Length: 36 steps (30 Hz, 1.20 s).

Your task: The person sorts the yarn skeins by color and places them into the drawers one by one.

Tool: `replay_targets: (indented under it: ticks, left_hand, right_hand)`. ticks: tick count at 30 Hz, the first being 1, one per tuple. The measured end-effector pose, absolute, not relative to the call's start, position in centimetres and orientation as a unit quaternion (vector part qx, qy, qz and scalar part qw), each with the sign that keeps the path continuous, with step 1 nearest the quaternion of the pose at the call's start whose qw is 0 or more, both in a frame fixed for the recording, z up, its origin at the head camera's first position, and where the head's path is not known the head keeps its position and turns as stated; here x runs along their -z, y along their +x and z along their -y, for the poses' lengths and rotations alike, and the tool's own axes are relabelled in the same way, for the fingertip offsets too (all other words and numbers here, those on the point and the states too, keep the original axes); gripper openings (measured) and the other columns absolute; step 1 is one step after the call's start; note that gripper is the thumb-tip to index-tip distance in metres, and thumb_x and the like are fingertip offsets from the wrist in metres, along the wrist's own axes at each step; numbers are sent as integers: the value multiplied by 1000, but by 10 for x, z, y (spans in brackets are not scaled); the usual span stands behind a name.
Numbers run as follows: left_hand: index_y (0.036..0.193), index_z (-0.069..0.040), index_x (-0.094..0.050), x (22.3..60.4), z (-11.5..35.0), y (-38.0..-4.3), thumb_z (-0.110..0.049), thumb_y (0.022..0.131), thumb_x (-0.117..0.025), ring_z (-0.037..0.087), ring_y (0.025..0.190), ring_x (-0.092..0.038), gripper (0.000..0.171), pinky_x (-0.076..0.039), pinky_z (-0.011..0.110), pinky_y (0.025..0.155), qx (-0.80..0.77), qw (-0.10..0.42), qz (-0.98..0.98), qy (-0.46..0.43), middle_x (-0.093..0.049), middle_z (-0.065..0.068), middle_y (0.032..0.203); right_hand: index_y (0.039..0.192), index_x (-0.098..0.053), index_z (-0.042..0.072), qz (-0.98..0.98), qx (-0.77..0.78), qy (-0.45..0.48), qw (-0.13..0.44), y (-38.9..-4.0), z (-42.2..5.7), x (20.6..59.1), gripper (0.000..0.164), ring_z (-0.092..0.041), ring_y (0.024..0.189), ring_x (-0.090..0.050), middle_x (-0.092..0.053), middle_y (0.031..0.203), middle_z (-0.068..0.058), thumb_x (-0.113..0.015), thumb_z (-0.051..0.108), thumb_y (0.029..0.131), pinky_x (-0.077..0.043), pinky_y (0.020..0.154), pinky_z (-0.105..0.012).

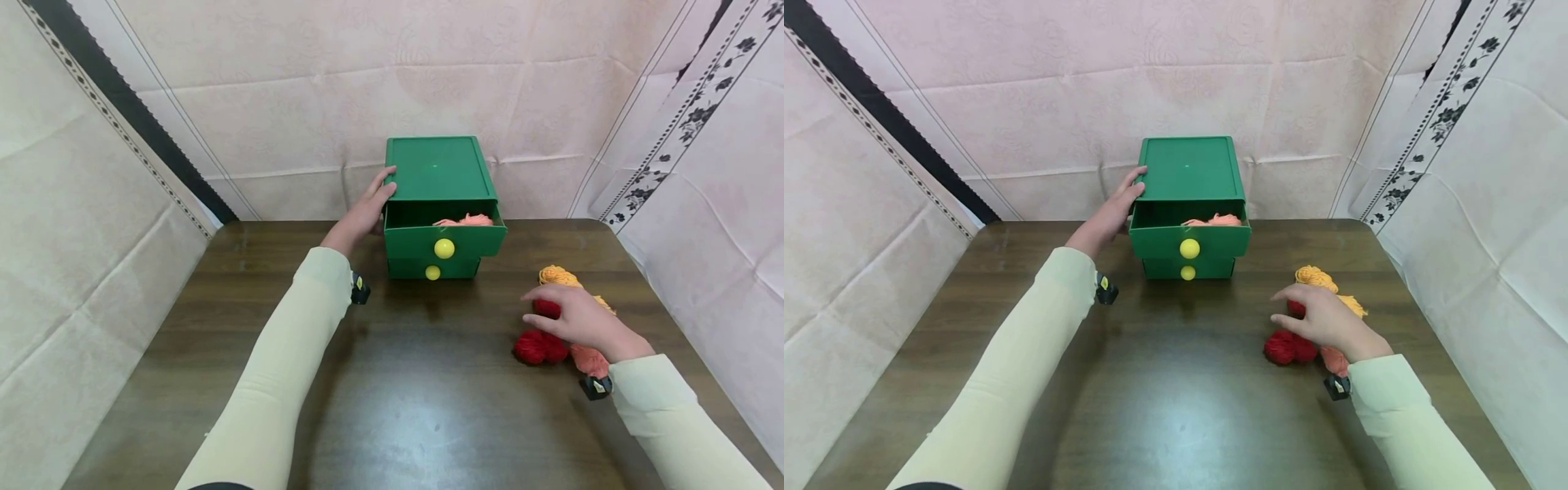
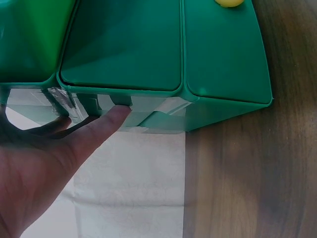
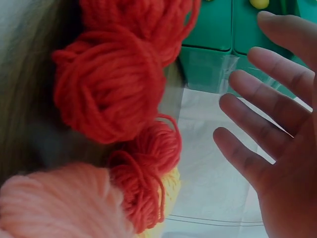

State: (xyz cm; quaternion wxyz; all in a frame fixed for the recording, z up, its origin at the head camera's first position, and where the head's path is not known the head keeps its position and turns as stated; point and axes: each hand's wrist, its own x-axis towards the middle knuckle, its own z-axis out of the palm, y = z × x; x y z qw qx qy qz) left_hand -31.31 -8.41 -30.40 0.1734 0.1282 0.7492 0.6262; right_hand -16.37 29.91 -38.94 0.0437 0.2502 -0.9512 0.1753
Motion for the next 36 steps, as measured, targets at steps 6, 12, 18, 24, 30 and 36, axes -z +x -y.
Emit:
replay_targets:
  ticks: [6,12,18,24,30,36]
  left_hand:
    - [146,-56,-19,318,84,-325,-55,100,-37,38,129,-44,48,-49,61,86,-624,157,-754,132,-19,4,158]
    - [150,-51,-15,308,86,-317,-51,102,-35,39,131,-44,52,-50,59,86,-614,167,-760,134,-18,5,159]
    - [152,-45,-13,298,86,-309,-46,104,-34,39,130,-44,53,-50,58,87,-612,171,-761,134,-19,7,159]
    - [152,-45,-13,299,86,-309,-47,103,-34,37,134,-41,54,-49,59,88,-610,170,-762,134,-17,6,160]
    - [152,-46,-12,300,86,-310,-48,103,-35,36,135,-39,54,-50,59,88,-614,171,-759,134,-16,6,160]
    - [151,-47,-13,301,85,-309,-47,103,-35,36,135,-40,53,-50,58,88,-615,172,-758,132,-16,5,160]
  right_hand:
    - [110,-71,17,955,-171,243,5,-161,-302,392,32,-20,101,-64,-71,109,-2,-75,36,84,-52,88,-44]
    - [112,-71,16,957,-168,235,-31,-161,-305,396,40,-19,95,-64,-71,106,0,-77,42,81,-53,85,-41]
    - [113,-70,19,959,-174,212,-79,-158,-306,396,46,-18,93,-60,-69,106,0,-78,47,77,-52,82,-39]
    - [111,-70,21,957,-179,208,-98,-155,-307,399,46,-16,91,-58,-67,106,4,-80,48,75,-52,77,-32]
    - [110,-69,26,954,-171,218,-116,-154,-307,402,47,-15,93,-57,-65,106,5,-82,50,71,-50,78,-34]
    - [116,-66,25,949,-174,215,-151,-152,-308,405,53,-19,102,-57,-65,115,0,-85,43,70,-51,83,-40]
